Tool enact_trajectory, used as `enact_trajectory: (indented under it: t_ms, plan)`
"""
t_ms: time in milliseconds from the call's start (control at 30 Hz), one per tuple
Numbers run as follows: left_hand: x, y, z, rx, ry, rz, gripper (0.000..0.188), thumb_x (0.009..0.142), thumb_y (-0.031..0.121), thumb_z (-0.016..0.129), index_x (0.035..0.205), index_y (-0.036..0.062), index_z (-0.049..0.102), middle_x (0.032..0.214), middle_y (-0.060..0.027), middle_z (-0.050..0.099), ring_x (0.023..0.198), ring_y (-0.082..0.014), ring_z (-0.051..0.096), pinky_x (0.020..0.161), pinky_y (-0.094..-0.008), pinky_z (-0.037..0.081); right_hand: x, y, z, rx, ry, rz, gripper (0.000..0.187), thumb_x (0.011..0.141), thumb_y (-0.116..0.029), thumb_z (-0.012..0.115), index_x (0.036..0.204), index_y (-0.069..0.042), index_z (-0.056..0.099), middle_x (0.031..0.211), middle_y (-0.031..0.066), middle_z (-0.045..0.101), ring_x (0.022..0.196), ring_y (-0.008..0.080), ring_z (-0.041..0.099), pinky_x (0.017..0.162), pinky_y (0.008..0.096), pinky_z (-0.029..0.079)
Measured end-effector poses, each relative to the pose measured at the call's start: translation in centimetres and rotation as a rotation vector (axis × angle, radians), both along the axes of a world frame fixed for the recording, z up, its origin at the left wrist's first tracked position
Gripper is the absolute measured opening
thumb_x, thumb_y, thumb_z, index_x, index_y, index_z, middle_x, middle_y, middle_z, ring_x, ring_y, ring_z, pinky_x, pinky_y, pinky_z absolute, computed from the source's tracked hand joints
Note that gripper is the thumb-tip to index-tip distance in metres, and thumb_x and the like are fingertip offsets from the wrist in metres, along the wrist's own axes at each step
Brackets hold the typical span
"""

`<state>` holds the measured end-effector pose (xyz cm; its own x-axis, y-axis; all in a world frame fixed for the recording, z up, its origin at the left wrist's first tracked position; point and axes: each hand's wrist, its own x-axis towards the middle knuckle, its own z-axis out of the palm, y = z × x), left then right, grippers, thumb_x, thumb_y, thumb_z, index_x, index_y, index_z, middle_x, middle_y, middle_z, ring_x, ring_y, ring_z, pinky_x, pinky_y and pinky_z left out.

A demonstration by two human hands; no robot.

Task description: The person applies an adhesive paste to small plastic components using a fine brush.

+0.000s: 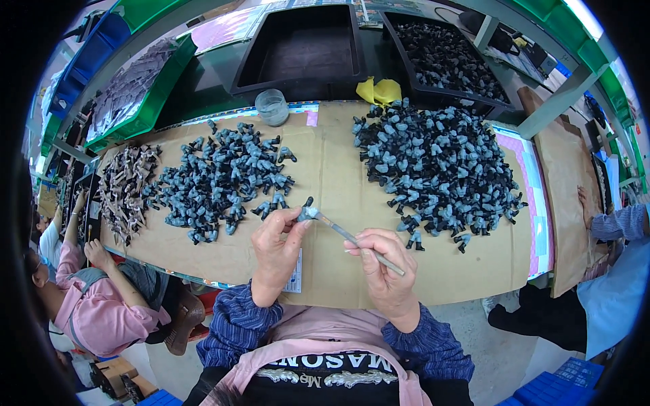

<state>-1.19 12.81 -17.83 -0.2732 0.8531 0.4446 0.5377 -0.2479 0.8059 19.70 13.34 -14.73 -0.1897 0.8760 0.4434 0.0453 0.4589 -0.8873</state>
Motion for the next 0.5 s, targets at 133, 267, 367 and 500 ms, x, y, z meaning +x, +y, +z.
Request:
enact_trajectory:
  t_ms: [133,267,367,500]
  plan:
    - [0.1,-0.2,-0.6,-0.079,-0.217,0.031,0.018,0.087,0.0,0.081,0.102,-0.0032,0.072,0.086,-0.01,0.074,0.073,-0.0132,0.07,0.065,-0.0265,0.058,0.6,-0.7,-0.3,0.048,-0.078,0.024,0.014,0.107,-0.005,0.056,0.112,0.005,0.062,0.111,0.019,0.062,0.095,0.0256,0.074,0.084,0.0345,0.066]
    - [0.2,-0.2,-1.1,-0.183,-0.446,0.049,0.014,0.091,0.004,0.082,0.099,-0.0029,0.073,0.082,-0.0032,0.073,0.073,-0.0058,0.065,0.065,-0.022,0.054,0.7,-1.3,-0.4,0.088,-0.111,0.02,0.012,0.105,-0.003,0.057,0.113,0.005,0.062,0.113,0.0195,0.063,0.096,0.0258,0.074,0.083,0.0348,0.066]
    - [0.0,-0.3,-1.2,-0.213,-0.574,0.045,0.013,0.093,0.009,0.081,0.094,-0.0011,0.073,0.078,0.0021,0.068,0.069,-0.0024,0.059,0.061,-0.0199,0.048,0.6,-1.7,-0.2,0.11,-0.12,0.029,0.011,0.104,-0.001,0.058,0.112,0.005,0.063,0.112,0.0201,0.065,0.096,0.0263,0.074,0.083,0.0343,0.066]
    - [-0.2,-0.3,-1.2,-0.238,-0.58,0.048,0.02,0.096,0.014,0.08,0.083,0.0017,0.069,0.072,0.0063,0.061,0.064,0.0003,0.05,0.055,-0.019,0.038,0.4,-1.9,-0.3,0.219,-0.185,0.012,0.01,0.101,0.002,0.06,0.109,0.004,0.064,0.109,0.0199,0.068,0.099,0.0271,0.073,0.083,0.0344,0.065]
